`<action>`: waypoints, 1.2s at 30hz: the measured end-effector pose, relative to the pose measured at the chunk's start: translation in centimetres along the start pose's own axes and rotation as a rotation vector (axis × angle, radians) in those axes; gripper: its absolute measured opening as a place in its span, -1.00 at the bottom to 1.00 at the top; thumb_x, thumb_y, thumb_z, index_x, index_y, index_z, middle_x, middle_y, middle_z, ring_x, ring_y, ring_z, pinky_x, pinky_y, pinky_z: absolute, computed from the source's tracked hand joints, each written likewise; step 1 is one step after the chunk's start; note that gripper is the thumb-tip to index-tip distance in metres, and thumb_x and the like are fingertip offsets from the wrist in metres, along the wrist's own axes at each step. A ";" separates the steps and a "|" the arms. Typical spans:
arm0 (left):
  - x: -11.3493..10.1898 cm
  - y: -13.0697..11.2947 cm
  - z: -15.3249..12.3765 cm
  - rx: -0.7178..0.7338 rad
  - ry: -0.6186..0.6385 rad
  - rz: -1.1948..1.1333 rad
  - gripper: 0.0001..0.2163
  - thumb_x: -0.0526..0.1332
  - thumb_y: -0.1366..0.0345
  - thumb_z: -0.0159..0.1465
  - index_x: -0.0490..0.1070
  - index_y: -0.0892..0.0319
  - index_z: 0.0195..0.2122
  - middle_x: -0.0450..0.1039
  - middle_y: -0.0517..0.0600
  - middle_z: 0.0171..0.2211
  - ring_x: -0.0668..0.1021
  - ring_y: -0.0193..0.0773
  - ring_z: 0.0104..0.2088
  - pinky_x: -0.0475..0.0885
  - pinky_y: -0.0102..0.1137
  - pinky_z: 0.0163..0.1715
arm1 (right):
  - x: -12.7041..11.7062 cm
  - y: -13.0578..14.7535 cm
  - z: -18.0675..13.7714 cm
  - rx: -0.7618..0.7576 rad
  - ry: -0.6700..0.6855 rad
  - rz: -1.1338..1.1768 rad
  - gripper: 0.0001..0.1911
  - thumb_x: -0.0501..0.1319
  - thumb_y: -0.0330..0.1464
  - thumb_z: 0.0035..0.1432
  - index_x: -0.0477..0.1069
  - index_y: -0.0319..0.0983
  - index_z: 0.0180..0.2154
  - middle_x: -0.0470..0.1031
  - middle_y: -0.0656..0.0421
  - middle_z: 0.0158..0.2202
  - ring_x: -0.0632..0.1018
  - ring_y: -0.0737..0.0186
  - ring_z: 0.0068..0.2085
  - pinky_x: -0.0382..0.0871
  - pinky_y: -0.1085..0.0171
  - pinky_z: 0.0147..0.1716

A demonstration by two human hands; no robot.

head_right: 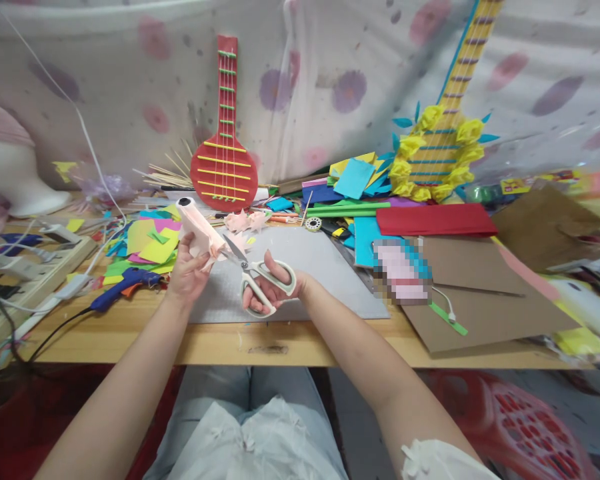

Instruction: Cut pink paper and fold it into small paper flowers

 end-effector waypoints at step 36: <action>-0.1 0.4 -0.4 -0.010 -0.030 -0.006 -0.43 0.32 0.45 -0.09 0.18 0.01 -0.05 0.37 -0.03 -0.06 0.44 -0.26 -0.05 0.35 -0.36 -0.09 | -0.9 -0.5 -1.9 0.102 -0.135 -0.109 0.11 -0.59 0.21 -0.10 0.37 -0.49 -0.26 0.36 0.05 -0.57 0.35 0.37 -0.62 0.04 0.44 -0.81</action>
Point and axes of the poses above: each hand's wrist, its own z-axis towards the middle knuckle, its own x-axis out of the palm, y = z × x, the point moved 9 cm from there along z, towards the middle knuckle
